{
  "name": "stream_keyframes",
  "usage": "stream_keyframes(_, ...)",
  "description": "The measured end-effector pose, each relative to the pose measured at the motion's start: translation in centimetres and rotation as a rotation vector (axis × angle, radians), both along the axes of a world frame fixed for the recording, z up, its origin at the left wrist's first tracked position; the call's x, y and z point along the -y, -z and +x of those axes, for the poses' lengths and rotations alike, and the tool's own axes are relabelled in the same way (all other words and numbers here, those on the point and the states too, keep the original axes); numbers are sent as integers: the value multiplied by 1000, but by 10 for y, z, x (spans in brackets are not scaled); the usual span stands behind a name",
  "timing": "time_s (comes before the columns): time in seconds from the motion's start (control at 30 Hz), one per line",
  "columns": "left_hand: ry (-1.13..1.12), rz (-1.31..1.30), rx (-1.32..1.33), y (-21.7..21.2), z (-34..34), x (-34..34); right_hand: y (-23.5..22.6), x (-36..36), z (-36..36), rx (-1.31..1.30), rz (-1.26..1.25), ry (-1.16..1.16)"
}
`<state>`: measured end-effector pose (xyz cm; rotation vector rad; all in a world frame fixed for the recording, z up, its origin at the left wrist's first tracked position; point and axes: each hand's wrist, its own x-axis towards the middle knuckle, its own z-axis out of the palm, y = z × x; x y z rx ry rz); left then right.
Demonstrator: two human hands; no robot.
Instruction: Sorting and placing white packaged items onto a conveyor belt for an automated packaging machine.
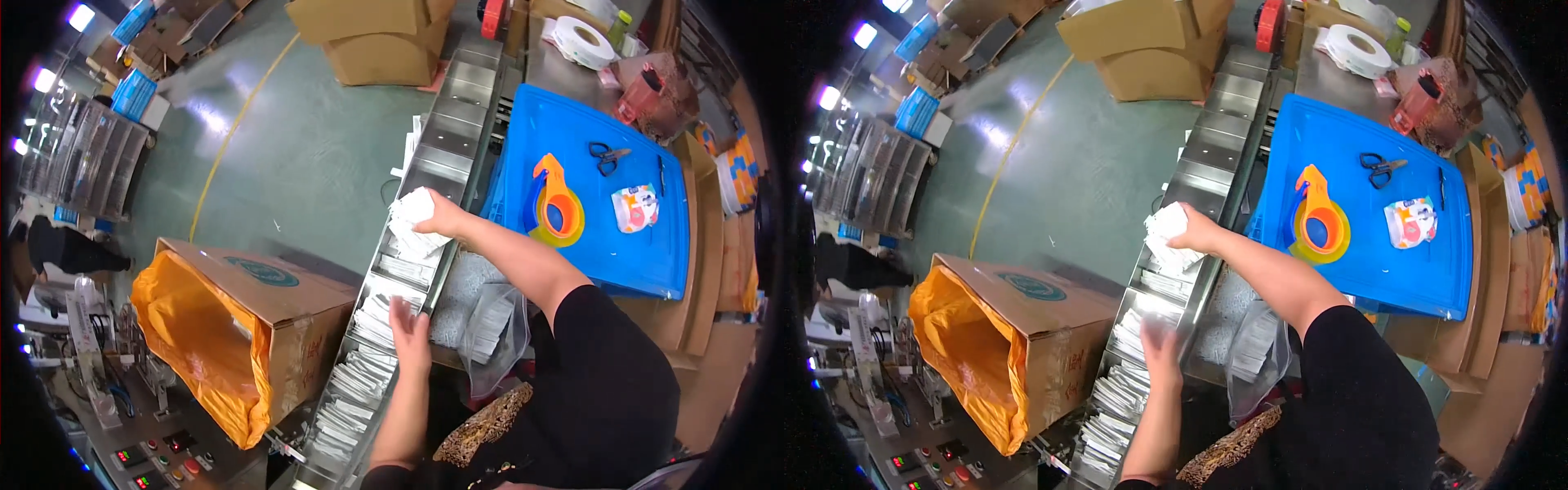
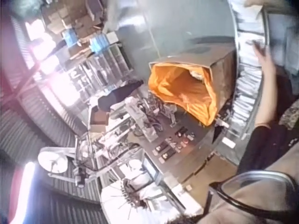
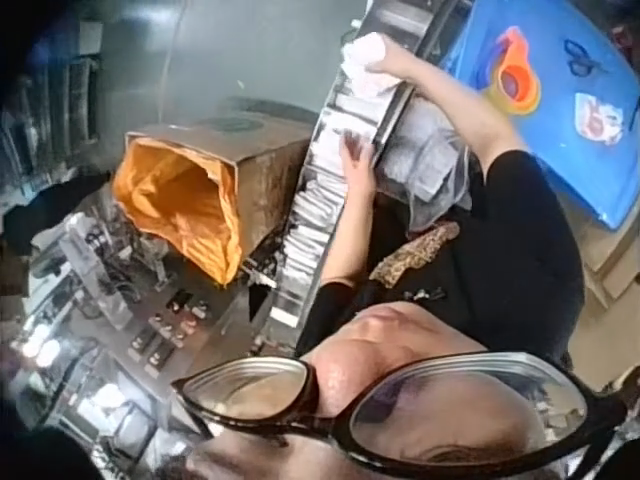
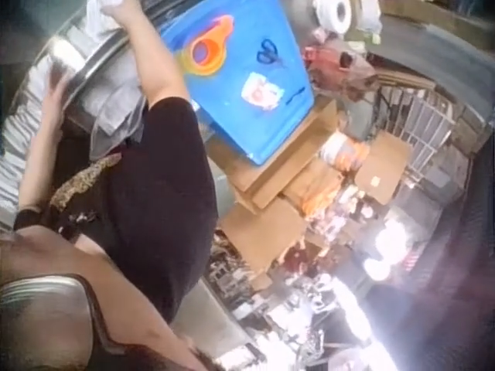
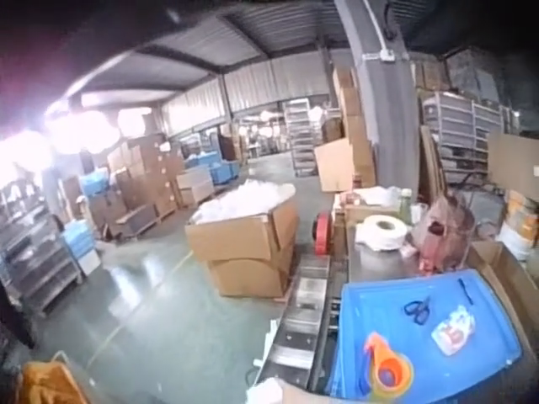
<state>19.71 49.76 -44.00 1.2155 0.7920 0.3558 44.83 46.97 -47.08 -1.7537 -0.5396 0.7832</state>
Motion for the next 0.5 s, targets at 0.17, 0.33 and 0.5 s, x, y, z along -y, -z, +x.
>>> stream_keyframes(0.17, 19, -203, -105, 8, 50, -34, -30, 56, -16, -504, 462, -10)
stream_keyframes(0.33, 422, -457, 398, -12, 37, 17, -45, 101, -120, -440, 602, -122)
stream_keyframes(0.5, 512, -239, 282, -33, 7, 126, -51, 212, -167, -421, 628, -16)
